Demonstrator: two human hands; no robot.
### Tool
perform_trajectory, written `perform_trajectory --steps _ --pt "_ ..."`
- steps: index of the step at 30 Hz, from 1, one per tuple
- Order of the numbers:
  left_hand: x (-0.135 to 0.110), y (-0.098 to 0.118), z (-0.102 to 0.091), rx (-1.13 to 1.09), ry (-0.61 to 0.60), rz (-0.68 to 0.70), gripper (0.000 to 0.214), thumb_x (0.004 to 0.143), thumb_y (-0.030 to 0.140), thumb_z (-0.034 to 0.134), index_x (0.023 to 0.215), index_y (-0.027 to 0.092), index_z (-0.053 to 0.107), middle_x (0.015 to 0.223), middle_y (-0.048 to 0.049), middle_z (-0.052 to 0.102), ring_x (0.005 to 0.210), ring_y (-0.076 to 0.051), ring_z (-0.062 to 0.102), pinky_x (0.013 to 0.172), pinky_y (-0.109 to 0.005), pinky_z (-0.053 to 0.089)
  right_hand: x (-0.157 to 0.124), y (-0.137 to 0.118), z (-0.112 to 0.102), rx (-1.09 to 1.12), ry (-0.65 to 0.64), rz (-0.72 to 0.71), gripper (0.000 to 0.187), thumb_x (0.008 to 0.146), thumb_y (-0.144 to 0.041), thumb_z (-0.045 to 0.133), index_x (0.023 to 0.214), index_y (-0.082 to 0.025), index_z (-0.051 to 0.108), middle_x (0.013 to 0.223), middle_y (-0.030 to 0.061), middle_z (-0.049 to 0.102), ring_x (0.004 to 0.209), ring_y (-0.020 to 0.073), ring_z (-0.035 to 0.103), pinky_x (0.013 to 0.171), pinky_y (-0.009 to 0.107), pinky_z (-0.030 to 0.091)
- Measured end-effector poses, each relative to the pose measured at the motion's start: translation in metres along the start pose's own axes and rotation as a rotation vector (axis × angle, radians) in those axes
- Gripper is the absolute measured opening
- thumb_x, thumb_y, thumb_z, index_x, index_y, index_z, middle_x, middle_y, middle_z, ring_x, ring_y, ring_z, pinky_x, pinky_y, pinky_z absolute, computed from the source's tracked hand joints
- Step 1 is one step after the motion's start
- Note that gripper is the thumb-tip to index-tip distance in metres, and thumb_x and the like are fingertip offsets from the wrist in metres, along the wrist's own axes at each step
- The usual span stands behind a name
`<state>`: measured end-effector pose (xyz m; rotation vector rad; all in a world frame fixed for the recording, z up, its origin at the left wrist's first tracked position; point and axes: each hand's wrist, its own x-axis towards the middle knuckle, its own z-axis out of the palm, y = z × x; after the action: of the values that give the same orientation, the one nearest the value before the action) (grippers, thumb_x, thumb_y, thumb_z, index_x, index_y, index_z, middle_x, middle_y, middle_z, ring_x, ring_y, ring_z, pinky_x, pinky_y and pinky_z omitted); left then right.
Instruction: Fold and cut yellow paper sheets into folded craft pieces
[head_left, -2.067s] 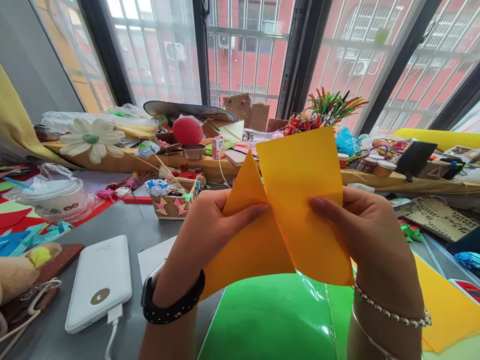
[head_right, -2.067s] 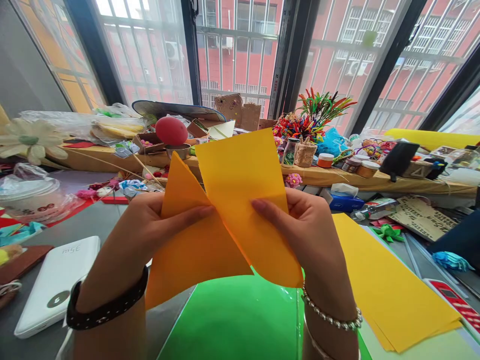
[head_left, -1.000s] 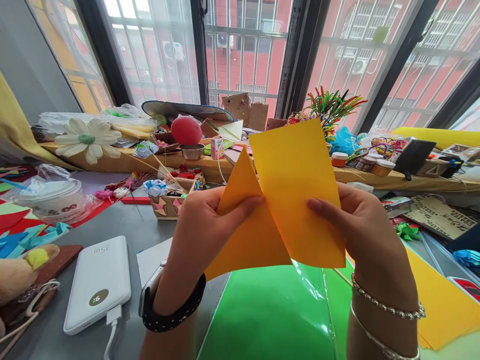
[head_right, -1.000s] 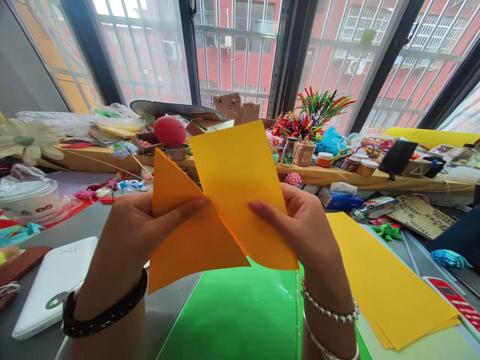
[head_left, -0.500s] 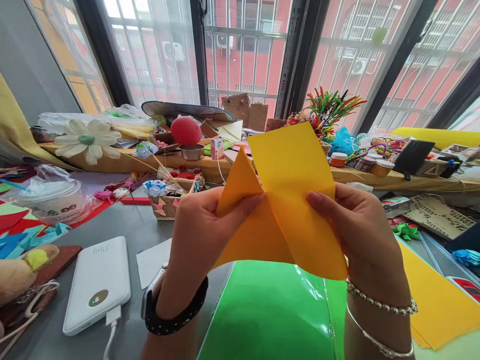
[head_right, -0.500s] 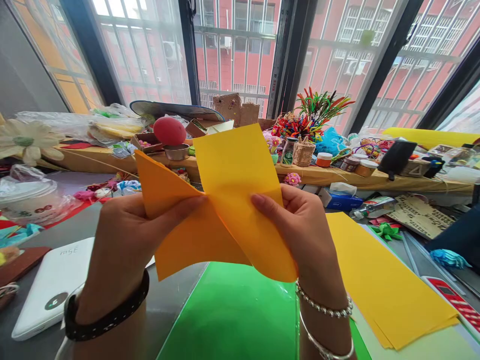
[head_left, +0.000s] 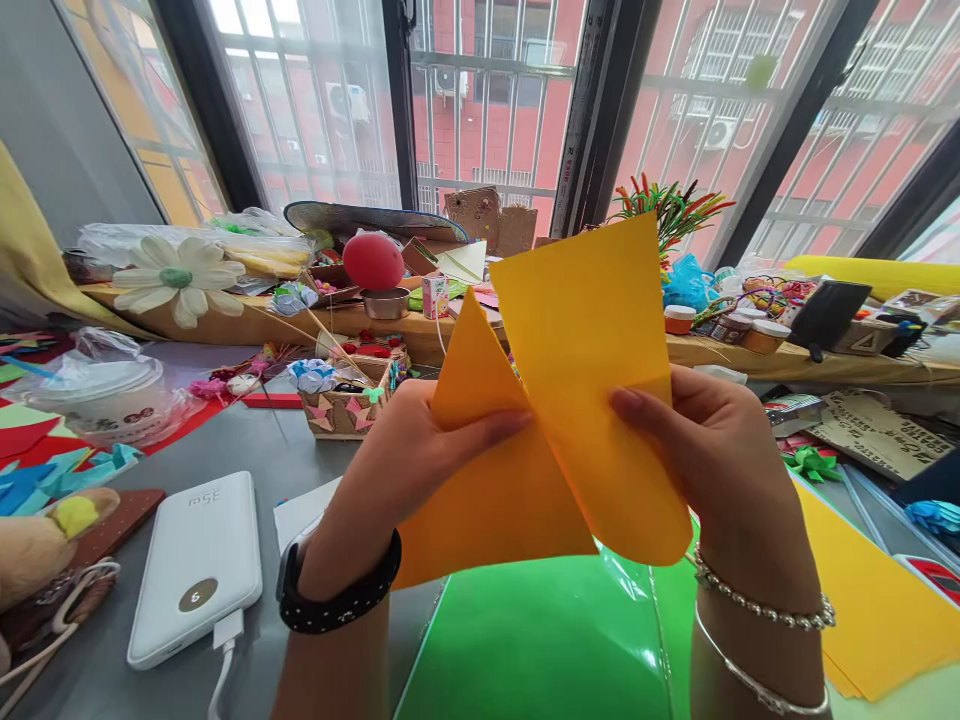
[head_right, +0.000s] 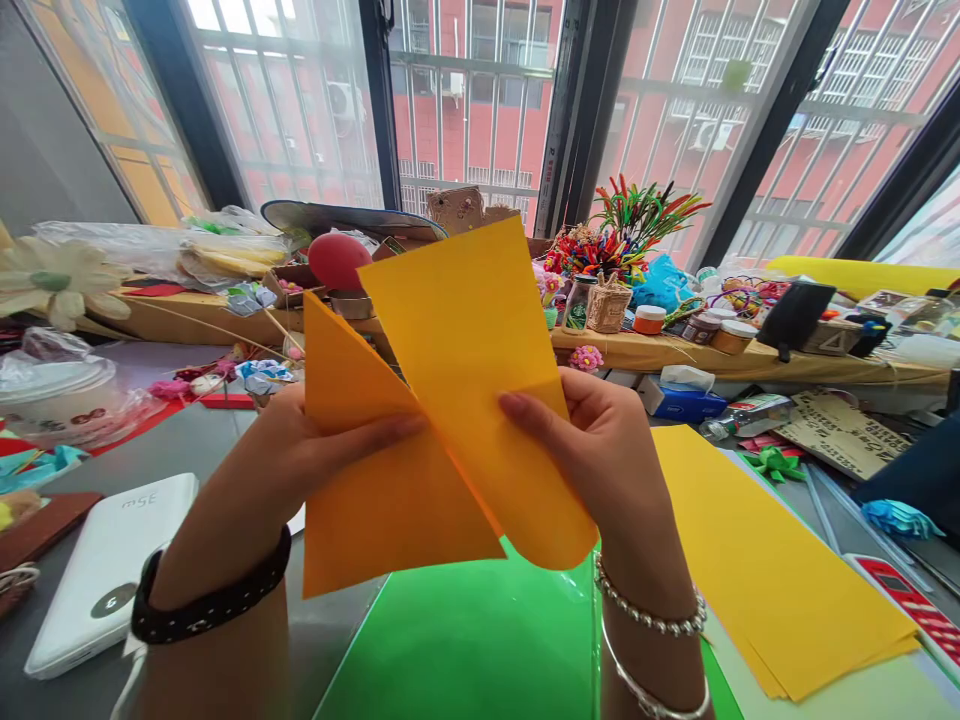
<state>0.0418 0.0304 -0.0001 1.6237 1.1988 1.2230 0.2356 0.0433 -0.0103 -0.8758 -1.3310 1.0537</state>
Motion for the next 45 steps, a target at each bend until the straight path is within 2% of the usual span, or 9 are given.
perform_trajectory --steps 5,9,18,21,28,34,39,45 --pt "0.002 0.001 -0.001 0.098 0.079 -0.018 0.025 0.061 0.041 0.066 0.071 0.019 0.067 0.07 -0.0041 0.068 0.065 -0.022 0.064 0.05 -0.027 0.051 -0.001 -0.008 -0.003 -0.088 -0.049 0.066 0.02 0.06 -0.028 0.072 0.078 -0.021 0.068 0.074 0.0009 0.07 0.061 0.0151 0.065 0.049 0.02 0.053" --pt "0.001 0.003 0.0 0.134 0.108 -0.038 0.031 0.059 0.045 0.065 0.07 0.017 0.066 0.068 -0.0033 0.067 0.064 -0.021 0.063 0.05 -0.029 0.051 0.0 -0.006 -0.003 -0.076 -0.024 0.093 0.014 0.06 -0.028 0.071 0.071 -0.02 0.068 0.066 -0.0005 0.069 0.054 0.0128 0.063 0.044 0.018 0.05" --pt "-0.004 0.003 0.004 0.243 0.281 0.047 0.03 0.055 0.045 0.066 0.048 0.017 0.06 0.049 0.0019 0.056 0.05 -0.016 0.057 0.039 -0.022 0.044 0.002 0.002 -0.003 0.027 -0.038 0.112 0.014 0.063 -0.029 0.069 0.075 -0.02 0.067 0.071 0.0018 0.07 0.057 0.0142 0.065 0.046 0.018 0.051" --pt "-0.003 0.002 0.002 0.251 0.288 0.058 0.03 0.055 0.046 0.066 0.047 0.017 0.058 0.046 0.0032 0.053 0.046 -0.014 0.055 0.037 -0.02 0.042 0.004 0.002 -0.003 0.015 -0.04 0.099 0.014 0.064 -0.029 0.069 0.074 -0.02 0.067 0.071 0.0013 0.07 0.057 0.014 0.065 0.045 0.019 0.051" --pt "0.0 -0.001 -0.002 0.232 0.288 0.011 0.032 0.055 0.048 0.066 0.05 0.016 0.059 0.047 0.0019 0.054 0.046 -0.014 0.054 0.036 -0.021 0.042 0.002 -0.004 -0.009 -0.097 -0.198 0.146 0.02 0.061 -0.031 0.07 0.077 -0.018 0.066 0.075 0.0032 0.07 0.061 0.0153 0.065 0.048 0.02 0.051" --pt "-0.003 0.005 -0.001 0.251 0.277 -0.004 0.033 0.055 0.047 0.066 0.056 0.015 0.062 0.05 0.0016 0.056 0.047 -0.013 0.053 0.038 -0.021 0.041 0.0 -0.005 -0.013 -0.154 -0.136 0.154 0.022 0.061 -0.032 0.07 0.079 -0.018 0.067 0.069 0.0029 0.069 0.06 0.0174 0.065 0.048 0.022 0.052" --pt "-0.007 0.007 0.001 0.327 0.434 0.022 0.036 0.052 0.049 0.068 0.05 0.014 0.059 0.047 0.0018 0.053 0.046 -0.013 0.05 0.038 -0.021 0.04 0.0 -0.001 -0.009 -0.037 -0.111 0.17 0.017 0.064 -0.031 0.069 0.078 -0.021 0.067 0.072 0.0023 0.07 0.057 0.0148 0.065 0.046 0.019 0.05" --pt "-0.007 0.003 -0.002 0.356 0.395 0.053 0.038 0.052 0.053 0.064 0.044 0.016 0.056 0.045 0.002 0.051 0.045 -0.014 0.052 0.037 -0.023 0.04 -0.002 -0.001 -0.007 0.029 -0.139 0.207 0.016 0.066 -0.029 0.068 0.079 -0.02 0.066 0.074 0.003 0.07 0.059 0.0154 0.065 0.047 0.02 0.051"
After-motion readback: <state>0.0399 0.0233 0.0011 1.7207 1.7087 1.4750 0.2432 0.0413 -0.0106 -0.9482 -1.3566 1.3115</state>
